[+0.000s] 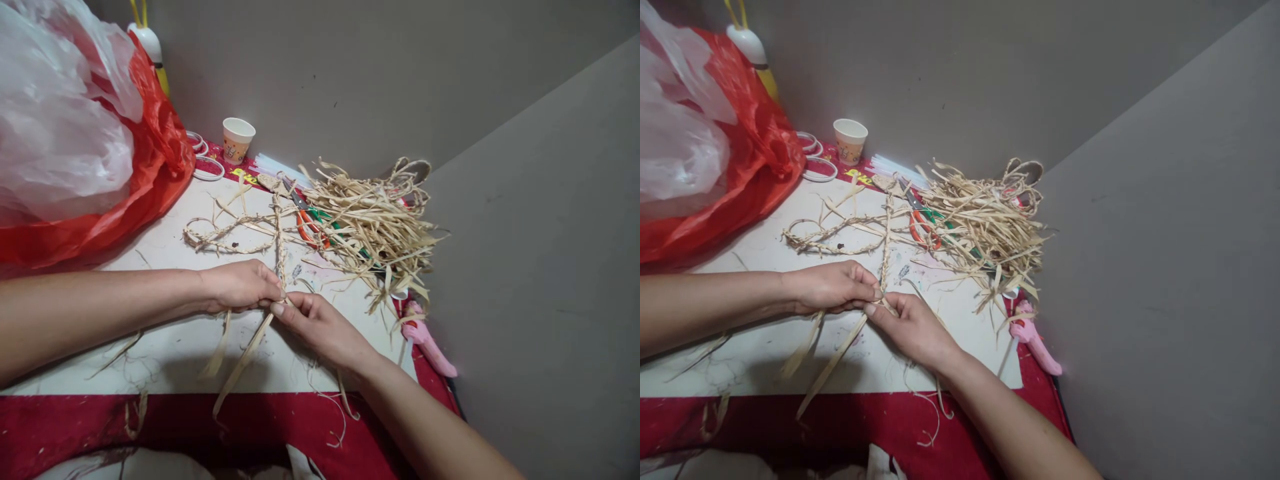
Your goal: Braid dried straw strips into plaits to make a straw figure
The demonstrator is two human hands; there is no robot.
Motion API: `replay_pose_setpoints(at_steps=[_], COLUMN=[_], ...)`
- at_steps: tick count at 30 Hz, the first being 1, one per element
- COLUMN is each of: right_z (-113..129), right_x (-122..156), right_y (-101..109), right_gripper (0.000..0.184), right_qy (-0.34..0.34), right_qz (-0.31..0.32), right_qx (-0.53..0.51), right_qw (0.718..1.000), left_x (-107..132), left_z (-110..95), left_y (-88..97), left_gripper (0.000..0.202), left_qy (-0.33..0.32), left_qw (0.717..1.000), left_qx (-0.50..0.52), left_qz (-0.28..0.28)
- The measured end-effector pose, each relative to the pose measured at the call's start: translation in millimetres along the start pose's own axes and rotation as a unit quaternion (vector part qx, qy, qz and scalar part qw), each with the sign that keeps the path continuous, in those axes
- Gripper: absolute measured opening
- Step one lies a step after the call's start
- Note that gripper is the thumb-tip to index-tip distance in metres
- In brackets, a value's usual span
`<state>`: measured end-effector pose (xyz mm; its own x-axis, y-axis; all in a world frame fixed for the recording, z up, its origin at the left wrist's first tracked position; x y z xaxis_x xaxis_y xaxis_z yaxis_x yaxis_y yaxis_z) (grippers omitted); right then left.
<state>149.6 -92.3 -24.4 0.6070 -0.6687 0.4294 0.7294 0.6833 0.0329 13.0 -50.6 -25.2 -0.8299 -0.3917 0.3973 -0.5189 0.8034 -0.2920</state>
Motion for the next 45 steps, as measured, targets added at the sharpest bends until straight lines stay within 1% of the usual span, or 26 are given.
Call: replay_pose_setpoints(at_steps=[3, 5, 8, 12, 14, 17, 19, 21, 24, 26, 29, 32, 36, 40, 43, 45], right_z=[1, 0, -2, -1, 0, 0, -2, -3, -3, -2, -1, -3, -4, -3, -3, -4], right_x=[0, -1, -1, -1, 0, 1, 2, 2, 1, 0, 0, -1, -3, -4, -5, -5], right_y=[1, 2, 3, 1, 0, 1, 2, 3, 4, 4, 5, 5, 5, 3, 2, 1], right_gripper=[0.039, 0.041, 0.042, 0.043, 0.044, 0.045, 0.044, 0.043, 0.042, 0.041, 0.038, 0.039, 0.041, 0.039, 0.038, 0.040], right_qy=[-0.017, -0.025, -0.031, -0.021, -0.014, -0.010, -0.010, -0.011, -0.010, -0.011, -0.023, -0.034, -0.036, -0.043, -0.038, -0.033], right_qz=[0.038, 0.050, 0.025, -0.016, -0.024, -0.023, -0.022, -0.023, -0.019, -0.009, 0.010, 0.026, 0.045, 0.057, 0.054, 0.047], right_qx=[-0.050, -0.063, -0.008, 0.088, 0.101, 0.089, 0.082, 0.081, 0.078, 0.074, 0.053, 0.009, -0.078, -0.172, -0.187, -0.173], right_qw=[0.998, 0.996, 0.999, 0.996, 0.994, 0.996, 0.996, 0.996, 0.997, 0.997, 0.998, 0.999, 0.995, 0.983, 0.980, 0.983], left_x=[1, 1, 2, 3, 4, 7, 9, 11, 12, 11, 10, 10, 10, 10, 10, 10], left_z=[0, 1, -1, -5, -9, -13, -16, -19, -22, -23, -22, -23, -25, -27, -26, -24], left_y=[0.2, 0.2, -0.2, -0.2, 0.2, 0.6, 0.3, -0.3, 0.2, 1.0, 1.7, 1.5, 1.8, 3.0, 4.4, 5.2], left_gripper=[0.024, 0.024, 0.023, 0.027, 0.026, 0.019, 0.016, 0.015, 0.017, 0.018, 0.023, 0.028, 0.029, 0.026, 0.025, 0.027], left_qy=[0.000, -0.002, -0.016, -0.012, -0.006, 0.011, 0.020, 0.016, -0.002, -0.008, -0.004, 0.008, 0.014, 0.006, 0.012, 0.027], left_qw=[1.000, 1.000, 0.999, 0.994, 0.989, 0.980, 0.970, 0.952, 0.926, 0.915, 0.906, 0.903, 0.898, 0.894, 0.901, 0.917], left_qx=[-0.004, -0.010, -0.035, -0.109, -0.149, -0.196, -0.240, -0.302, -0.374, -0.400, -0.420, -0.427, -0.437, -0.445, -0.430, -0.392], left_qz=[0.001, 0.004, 0.003, -0.007, -0.003, 0.015, 0.033, 0.049, 0.050, 0.046, 0.045, 0.050, 0.054, 0.051, 0.053, 0.072])
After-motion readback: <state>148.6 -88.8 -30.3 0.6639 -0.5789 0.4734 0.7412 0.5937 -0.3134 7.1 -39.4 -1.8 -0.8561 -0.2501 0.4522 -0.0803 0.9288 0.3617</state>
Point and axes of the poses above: each hand's wrist, its own x-axis away from the middle knuckle, its own y-axis out of the back of the hand, z = x × y, the point moved 3 cm from there along -x, towards the middle knuckle, and after that the axes turned 14 degrees about z, right-handed, at the moved point
